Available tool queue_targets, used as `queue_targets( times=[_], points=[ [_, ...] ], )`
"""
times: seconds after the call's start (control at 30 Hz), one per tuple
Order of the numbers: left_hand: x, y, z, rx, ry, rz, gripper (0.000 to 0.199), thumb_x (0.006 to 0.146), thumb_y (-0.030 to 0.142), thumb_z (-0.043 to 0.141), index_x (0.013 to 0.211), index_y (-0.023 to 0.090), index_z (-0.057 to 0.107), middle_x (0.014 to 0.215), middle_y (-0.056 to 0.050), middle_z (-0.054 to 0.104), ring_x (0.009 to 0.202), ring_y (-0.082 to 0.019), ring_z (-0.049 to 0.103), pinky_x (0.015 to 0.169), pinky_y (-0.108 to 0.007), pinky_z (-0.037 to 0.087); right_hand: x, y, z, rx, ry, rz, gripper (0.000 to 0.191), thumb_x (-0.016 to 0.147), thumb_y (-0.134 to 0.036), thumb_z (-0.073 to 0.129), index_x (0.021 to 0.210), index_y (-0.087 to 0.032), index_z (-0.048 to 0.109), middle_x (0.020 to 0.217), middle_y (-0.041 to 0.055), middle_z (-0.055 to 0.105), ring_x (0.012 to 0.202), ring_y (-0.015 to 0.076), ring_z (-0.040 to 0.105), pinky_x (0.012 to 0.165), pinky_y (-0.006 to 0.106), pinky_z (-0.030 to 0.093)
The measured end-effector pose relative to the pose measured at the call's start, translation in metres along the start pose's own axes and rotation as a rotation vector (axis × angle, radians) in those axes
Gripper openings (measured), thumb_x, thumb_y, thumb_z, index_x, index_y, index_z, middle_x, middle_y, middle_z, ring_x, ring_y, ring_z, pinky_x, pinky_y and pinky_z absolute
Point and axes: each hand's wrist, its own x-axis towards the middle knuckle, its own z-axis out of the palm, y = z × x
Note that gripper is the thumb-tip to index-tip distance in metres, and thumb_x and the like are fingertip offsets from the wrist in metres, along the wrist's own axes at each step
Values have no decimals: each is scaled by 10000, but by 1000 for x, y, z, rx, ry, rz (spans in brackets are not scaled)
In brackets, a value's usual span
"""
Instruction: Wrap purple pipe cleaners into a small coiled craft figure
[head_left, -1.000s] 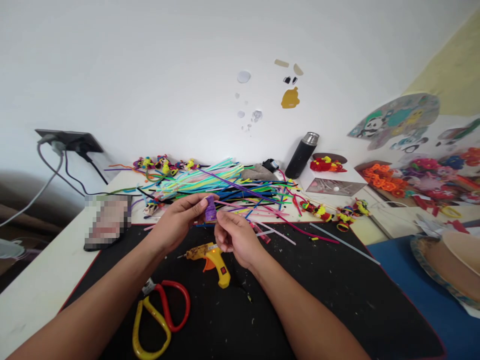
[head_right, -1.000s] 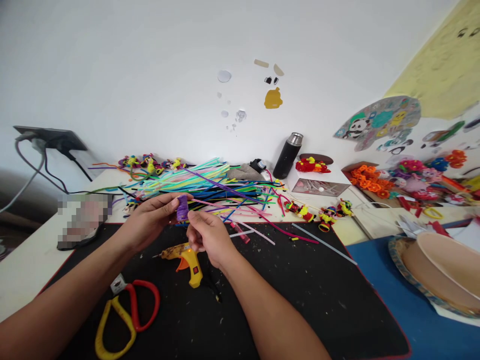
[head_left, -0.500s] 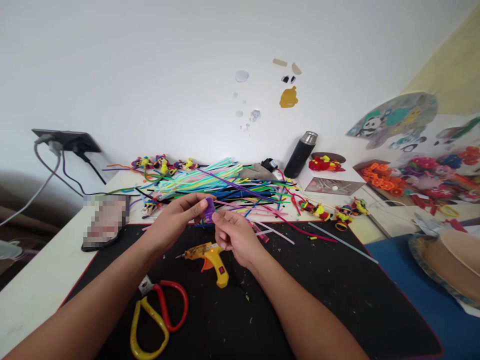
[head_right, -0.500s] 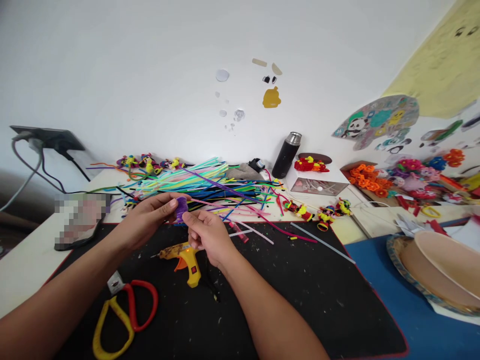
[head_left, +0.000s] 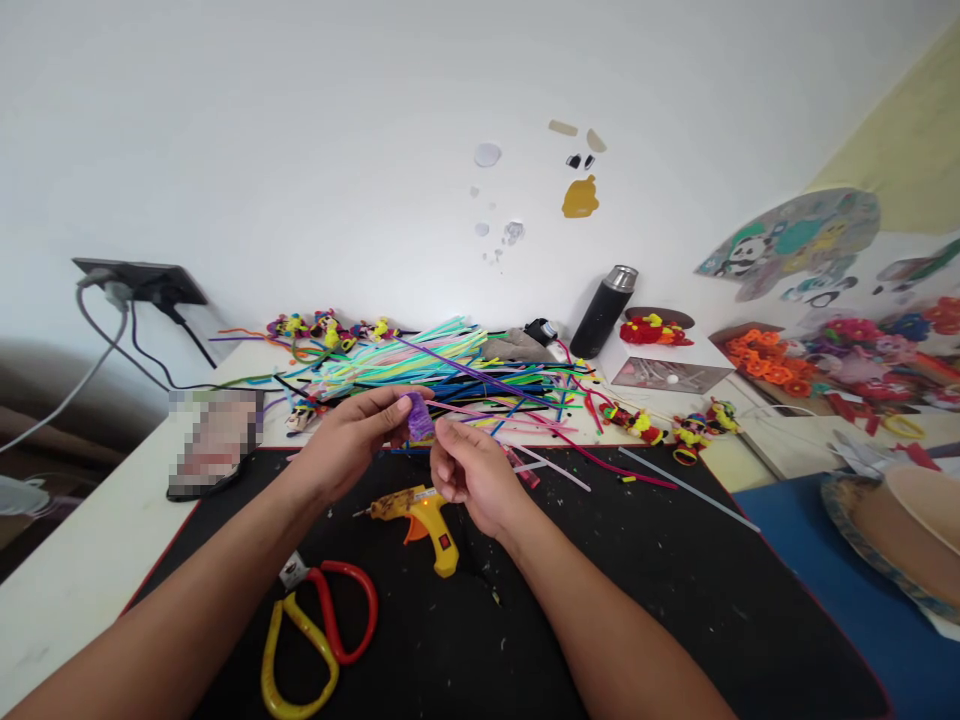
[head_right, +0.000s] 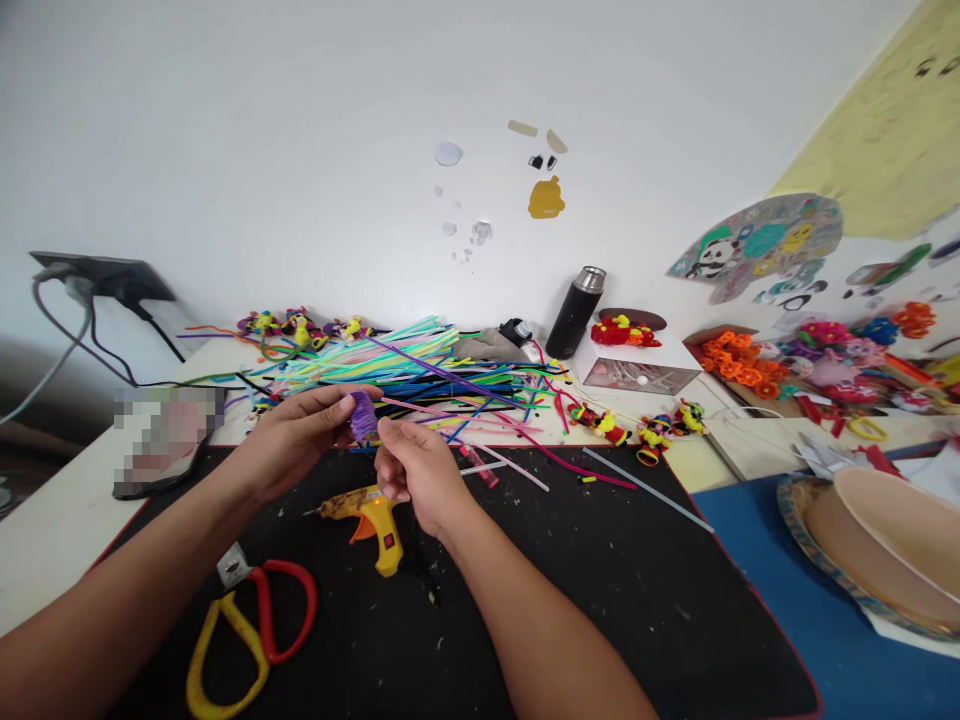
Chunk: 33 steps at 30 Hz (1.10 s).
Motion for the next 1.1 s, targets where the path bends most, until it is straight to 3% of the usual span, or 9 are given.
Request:
queue_targets(
  times=[0.4, 0.73, 1.1],
  points=[
    [1, -2, -1, 63, -19, 35, 444, 749, 498, 915, 1066, 193, 852, 878, -72, 766, 729, -181, 621, 653, -270, 477, -1, -1, 1, 3, -4, 9, 524, 845, -618, 798, 718, -202, 505, 551, -78, 489, 385, 58, 410, 392, 233, 132],
    [-5, 7, 3, 346, -68, 112, 548, 792, 598, 846, 1175, 207, 825, 963, -69, 788, 824, -217, 638, 762, -315, 520, 0, 3, 1, 12, 0, 21, 536, 834, -639, 797, 734, -213, 488, 546, -80, 500, 376, 62, 405, 382, 235, 122],
    [-3, 4, 1, 360, -58, 117, 544, 789, 616, 836, 1158, 216, 834, 957, -72, 786, 783, -204, 619, 727, -312, 503, 1, 5, -1, -4, -14, 25, 496, 857, -583, 795, 724, -208, 499, 552, -82, 493, 381, 61, 410, 384, 231, 132]
  ],
)
